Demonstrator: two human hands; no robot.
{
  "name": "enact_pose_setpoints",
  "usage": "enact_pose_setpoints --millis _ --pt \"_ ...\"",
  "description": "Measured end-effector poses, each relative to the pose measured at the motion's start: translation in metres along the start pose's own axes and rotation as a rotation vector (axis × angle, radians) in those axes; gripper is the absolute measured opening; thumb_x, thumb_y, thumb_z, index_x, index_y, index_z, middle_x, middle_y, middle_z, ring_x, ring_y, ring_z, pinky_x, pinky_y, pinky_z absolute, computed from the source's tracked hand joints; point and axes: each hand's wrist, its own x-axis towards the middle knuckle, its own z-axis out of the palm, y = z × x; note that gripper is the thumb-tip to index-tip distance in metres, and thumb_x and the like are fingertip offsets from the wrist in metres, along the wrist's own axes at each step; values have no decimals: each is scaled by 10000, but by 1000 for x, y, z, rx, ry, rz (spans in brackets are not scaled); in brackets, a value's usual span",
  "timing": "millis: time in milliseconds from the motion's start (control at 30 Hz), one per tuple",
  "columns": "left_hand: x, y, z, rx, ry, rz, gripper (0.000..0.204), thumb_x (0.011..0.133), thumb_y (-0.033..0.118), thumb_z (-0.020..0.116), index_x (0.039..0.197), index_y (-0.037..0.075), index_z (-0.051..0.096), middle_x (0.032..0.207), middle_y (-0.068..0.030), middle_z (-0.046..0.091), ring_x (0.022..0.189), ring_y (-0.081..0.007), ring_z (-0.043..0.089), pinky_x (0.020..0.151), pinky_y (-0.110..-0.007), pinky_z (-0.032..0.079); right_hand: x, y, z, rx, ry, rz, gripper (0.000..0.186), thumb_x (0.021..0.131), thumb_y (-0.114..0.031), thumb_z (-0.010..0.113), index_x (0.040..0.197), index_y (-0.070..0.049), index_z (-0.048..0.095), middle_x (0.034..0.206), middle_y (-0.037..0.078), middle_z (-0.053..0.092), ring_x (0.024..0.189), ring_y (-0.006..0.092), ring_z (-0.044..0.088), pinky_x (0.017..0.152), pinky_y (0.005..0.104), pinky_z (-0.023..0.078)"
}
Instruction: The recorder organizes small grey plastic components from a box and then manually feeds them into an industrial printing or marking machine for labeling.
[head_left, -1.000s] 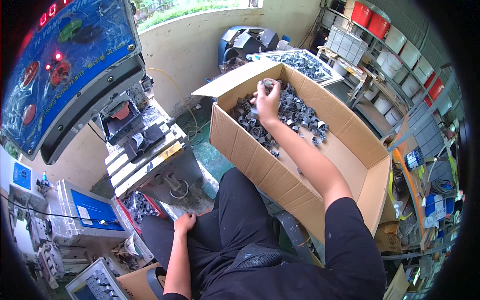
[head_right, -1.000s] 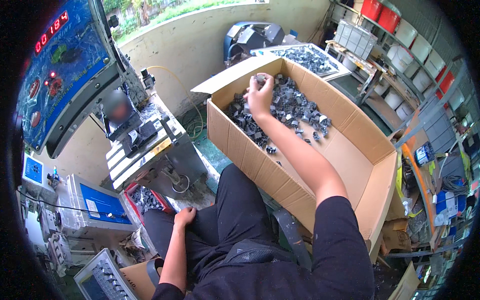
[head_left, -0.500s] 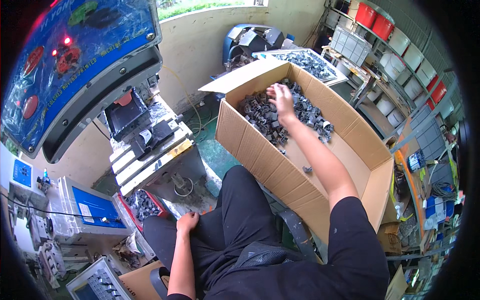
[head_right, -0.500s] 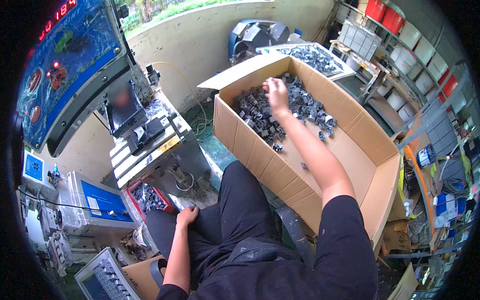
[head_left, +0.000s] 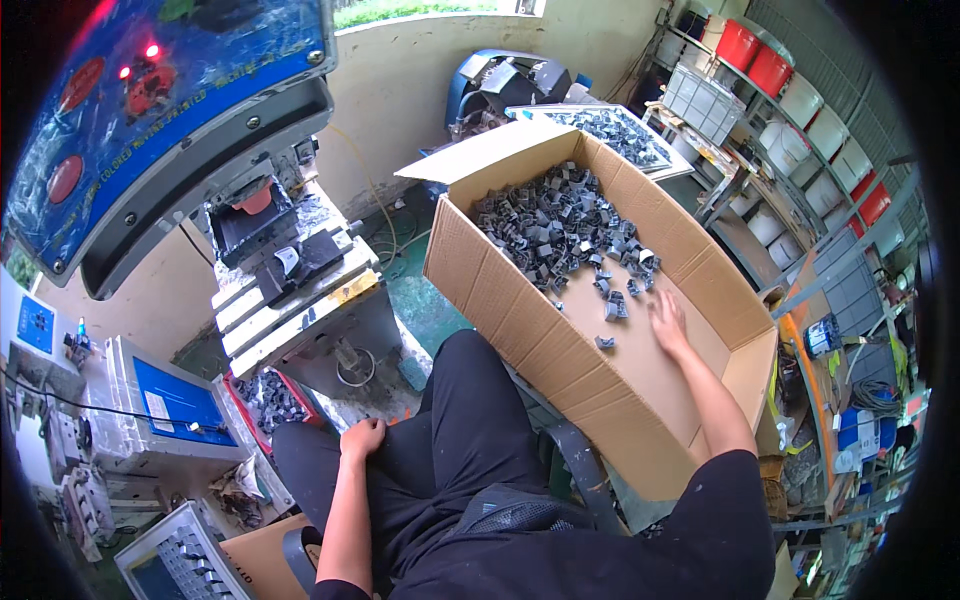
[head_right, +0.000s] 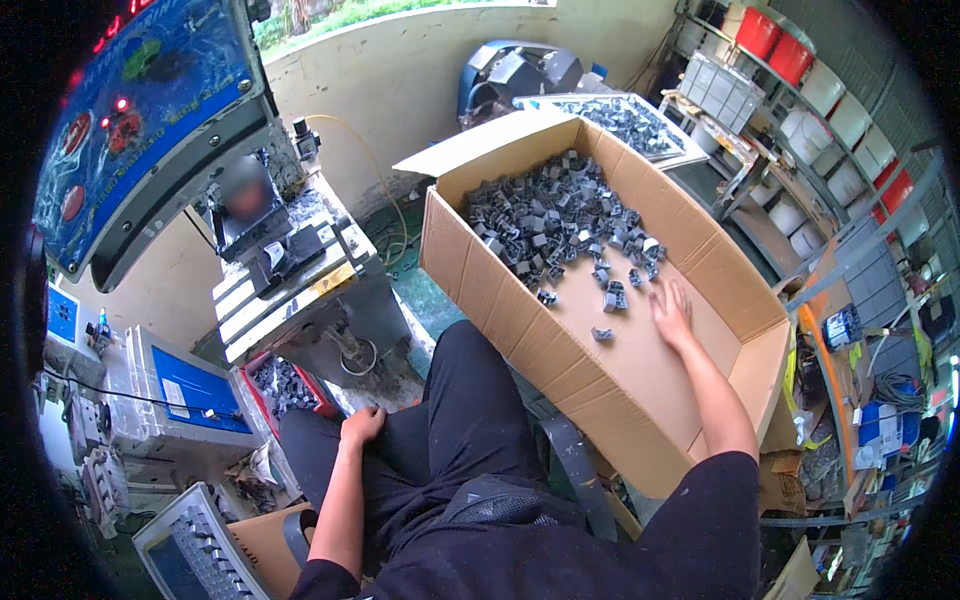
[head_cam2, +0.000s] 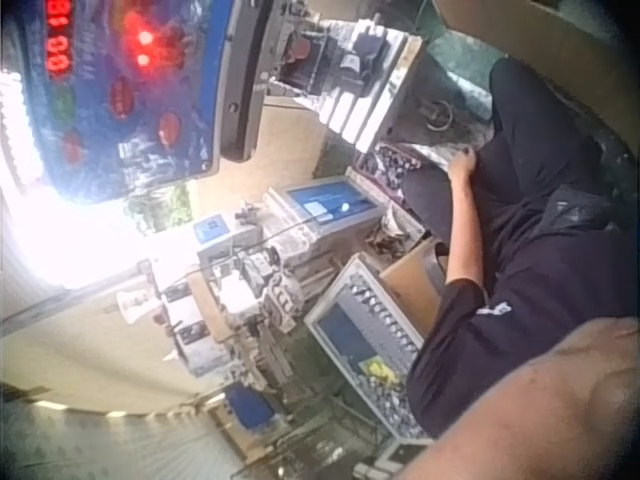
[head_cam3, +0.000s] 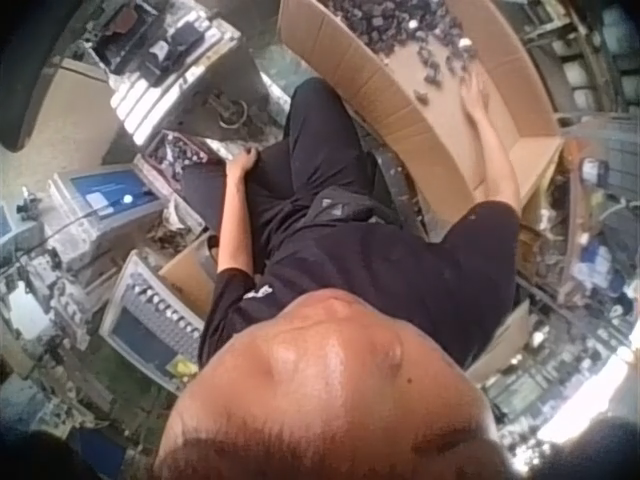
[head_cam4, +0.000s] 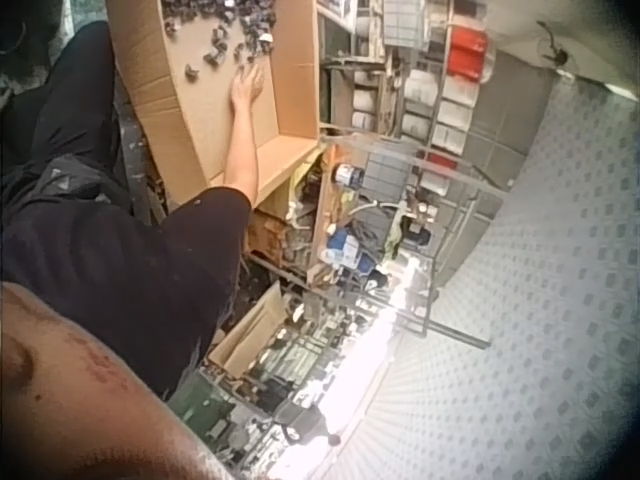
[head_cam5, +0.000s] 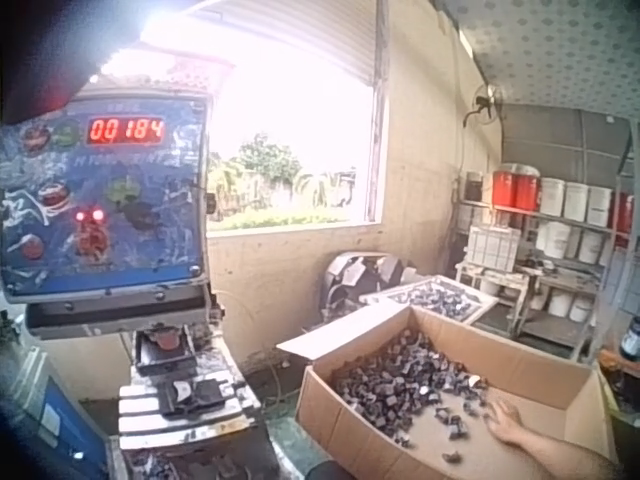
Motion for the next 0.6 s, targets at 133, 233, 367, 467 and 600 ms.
enact_pose_setpoints --millis 133,233,367,467,600 --pt "-3 1 0 20 -1 -4 516 919 475 380 1181 165 699 1158 -184 680 1106 -362 637 964 -442 487 -27 -70 -11 351 -87 -136 726 948 -547 530 1527 -171 304 1575 173 289 1470 356 231 1173 546 174" --pt "-1 5 1 39 10 18 529 919 478 380 1181 145 697 1156 -194 678 1105 -363 637 964 -442 487 -42 -123 -20 348 -128 -248 817 880 -526 635 1535 -183 286 1614 173 185 1483 372 196 1184 553 157" --pt "-1 12 1 35 21 31 534 923 476 377 1168 128 699 1141 -201 680 1090 -370 642 963 -448 485 -39 -166 9 391 -54 -383 929 800 -499 733 1541 -196 263 1640 182 25 1486 415 157 1188 561 156" --pt "-4 6 3 23 38 11 537 926 479 372 1165 126 700 1140 -205 679 1089 -375 642 960 -454 486 -22 -203 12 378 -69 -297 853 869 -540 649 1544 -200 253 1639 187 -7 1485 424 147 1189 554 149" --pt "-9 3 -1 39 35 -5 540 931 489 368 1169 134 698 1138 -206 678 1088 -376 641 956 -454 489 25 -217 17 393 60 -296 754 929 -527 578 1536 -191 279 1630 197 75 1489 402 141 1190 543 143"
